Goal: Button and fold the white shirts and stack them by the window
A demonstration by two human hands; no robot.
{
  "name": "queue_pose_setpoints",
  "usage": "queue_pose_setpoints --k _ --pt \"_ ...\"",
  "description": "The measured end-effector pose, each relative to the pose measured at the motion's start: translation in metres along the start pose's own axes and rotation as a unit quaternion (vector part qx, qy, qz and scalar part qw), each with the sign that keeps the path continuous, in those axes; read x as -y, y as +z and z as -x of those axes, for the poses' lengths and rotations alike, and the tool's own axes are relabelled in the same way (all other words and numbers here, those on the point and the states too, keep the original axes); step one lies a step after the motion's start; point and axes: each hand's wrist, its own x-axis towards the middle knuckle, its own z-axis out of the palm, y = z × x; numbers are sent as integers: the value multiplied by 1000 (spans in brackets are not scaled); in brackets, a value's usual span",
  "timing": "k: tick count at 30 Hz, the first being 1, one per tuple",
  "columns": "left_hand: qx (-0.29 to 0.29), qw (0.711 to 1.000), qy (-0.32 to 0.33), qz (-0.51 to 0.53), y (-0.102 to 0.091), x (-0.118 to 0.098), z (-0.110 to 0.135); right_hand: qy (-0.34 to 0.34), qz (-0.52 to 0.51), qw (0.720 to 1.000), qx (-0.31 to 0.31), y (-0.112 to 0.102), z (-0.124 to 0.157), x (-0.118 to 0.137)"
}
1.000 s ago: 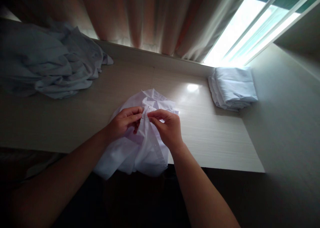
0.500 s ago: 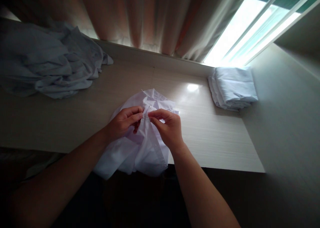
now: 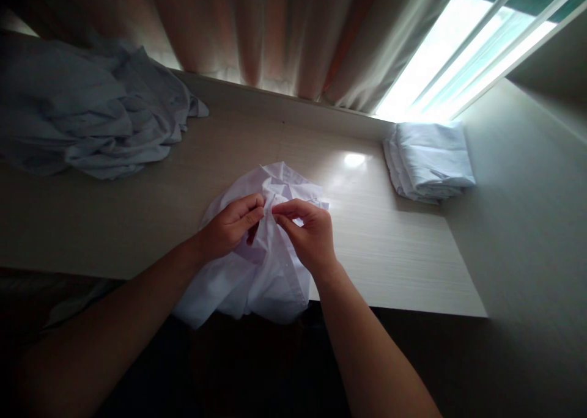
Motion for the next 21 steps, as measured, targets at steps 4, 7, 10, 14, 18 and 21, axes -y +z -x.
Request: queue_pose_setpoints --k 4,7,10,14,18,21 --pt "-1 1000 -6 -11 0 0 0 3 6 1000 0 1 0 1" --pt "2 1000 -10 -13 1 -1 -1 1 9 1000 1 2 0 2" --pt "1 1000 -16 -8 1 -1 -1 2 6 1000 1 1 0 2" --pt "3 1000 -19 -4 2 1 -2 3 13 1000 4 1 0 3" --pt "6 1000 -16 -4 1 2 -2 -3 19 1000 7 1 0 3" --pt "4 1000 -18 -10 1 2 -2 -11 26 1000 13 0 0 4"
